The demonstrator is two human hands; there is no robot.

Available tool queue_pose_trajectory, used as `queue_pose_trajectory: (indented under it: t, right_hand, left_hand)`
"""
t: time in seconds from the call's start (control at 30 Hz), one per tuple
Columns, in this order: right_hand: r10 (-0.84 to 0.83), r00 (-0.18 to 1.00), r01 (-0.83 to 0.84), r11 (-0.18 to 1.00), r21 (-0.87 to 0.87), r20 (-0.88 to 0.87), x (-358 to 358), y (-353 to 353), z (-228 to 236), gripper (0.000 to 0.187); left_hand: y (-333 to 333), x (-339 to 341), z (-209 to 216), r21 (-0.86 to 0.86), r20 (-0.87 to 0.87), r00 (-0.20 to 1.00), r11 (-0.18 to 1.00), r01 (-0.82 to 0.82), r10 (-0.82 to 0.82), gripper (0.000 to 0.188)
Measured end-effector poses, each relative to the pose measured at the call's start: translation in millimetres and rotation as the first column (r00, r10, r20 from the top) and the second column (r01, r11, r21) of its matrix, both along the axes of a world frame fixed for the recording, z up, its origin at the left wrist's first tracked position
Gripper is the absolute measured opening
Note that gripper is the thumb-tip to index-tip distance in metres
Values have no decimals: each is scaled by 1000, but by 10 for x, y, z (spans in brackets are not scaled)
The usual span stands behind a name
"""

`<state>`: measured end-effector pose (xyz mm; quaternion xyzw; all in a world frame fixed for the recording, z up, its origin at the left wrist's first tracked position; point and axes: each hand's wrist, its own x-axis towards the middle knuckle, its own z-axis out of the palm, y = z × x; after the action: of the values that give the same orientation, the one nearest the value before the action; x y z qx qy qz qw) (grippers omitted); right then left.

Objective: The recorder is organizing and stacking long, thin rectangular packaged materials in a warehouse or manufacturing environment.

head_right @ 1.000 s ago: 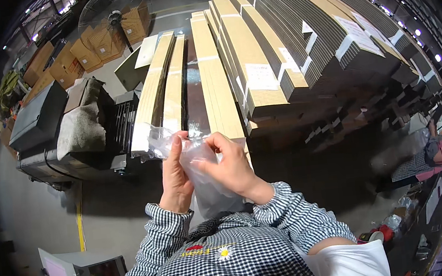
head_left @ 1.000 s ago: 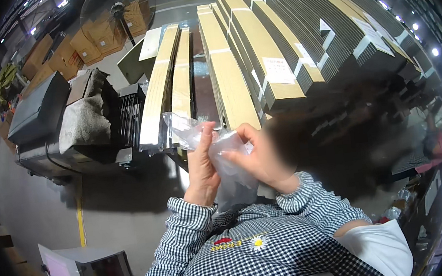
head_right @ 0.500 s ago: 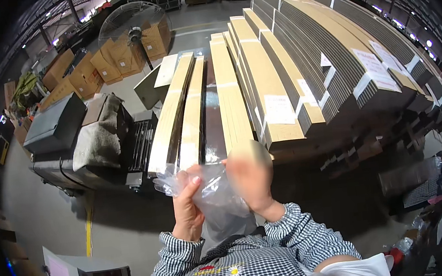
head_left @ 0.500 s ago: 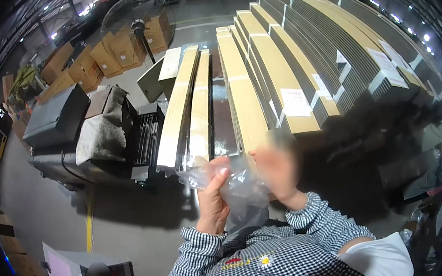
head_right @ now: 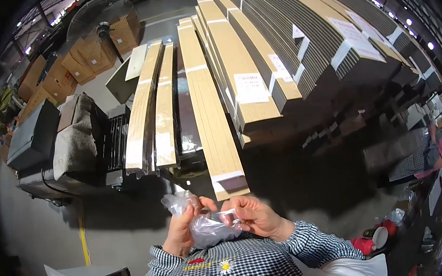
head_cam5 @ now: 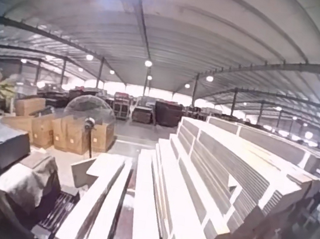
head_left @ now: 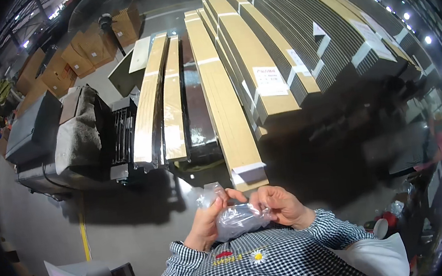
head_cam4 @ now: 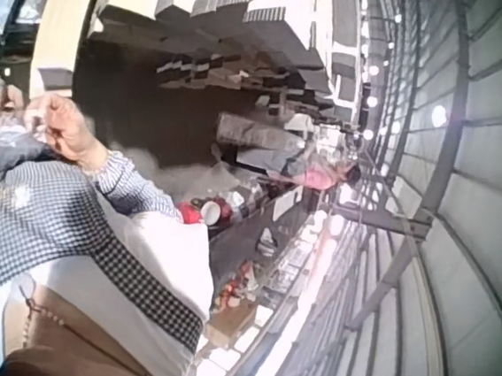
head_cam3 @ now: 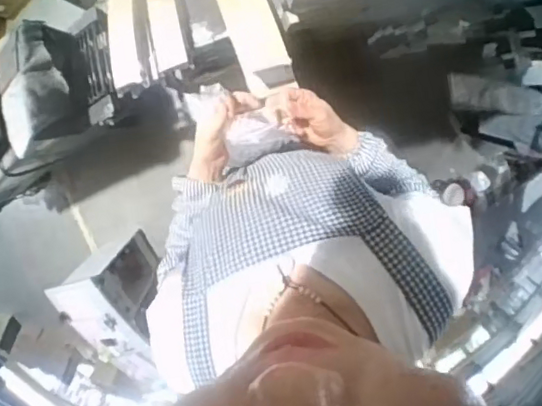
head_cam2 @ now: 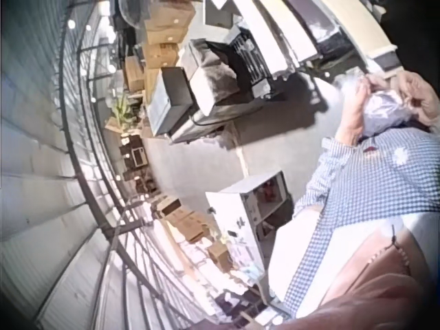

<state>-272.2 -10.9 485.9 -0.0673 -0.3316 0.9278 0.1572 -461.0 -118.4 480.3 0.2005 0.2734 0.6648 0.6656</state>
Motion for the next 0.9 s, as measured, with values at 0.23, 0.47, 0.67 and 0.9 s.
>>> queue_pose_trajectory:
  t: [0.23, 0.47, 0.67, 0.9]
  right_hand:
    - [-46, 992, 7, 950, 313, 116, 351, 133, 93, 16]
    - [-91, 971, 13, 945, 328, 221, 466, 181, 15, 20]
    - [-212, 971, 181, 954, 238, 114, 478, 328, -89, 27]
    - [-367, 824, -446, 52, 894, 433, 489, 590, -589, 17]
  left_hand:
    - [-147, -269, 139, 13, -230, 914, 938, 346, -334, 37]
    - [-68, -273, -1, -67, -554, 809, 980, 189, -194, 12]
    - [-119, -190, 185, -171, -331, 812, 877, 450, -481, 44]
    - [103, -282, -511, -216, -954, -261, 943, 253, -149, 34]
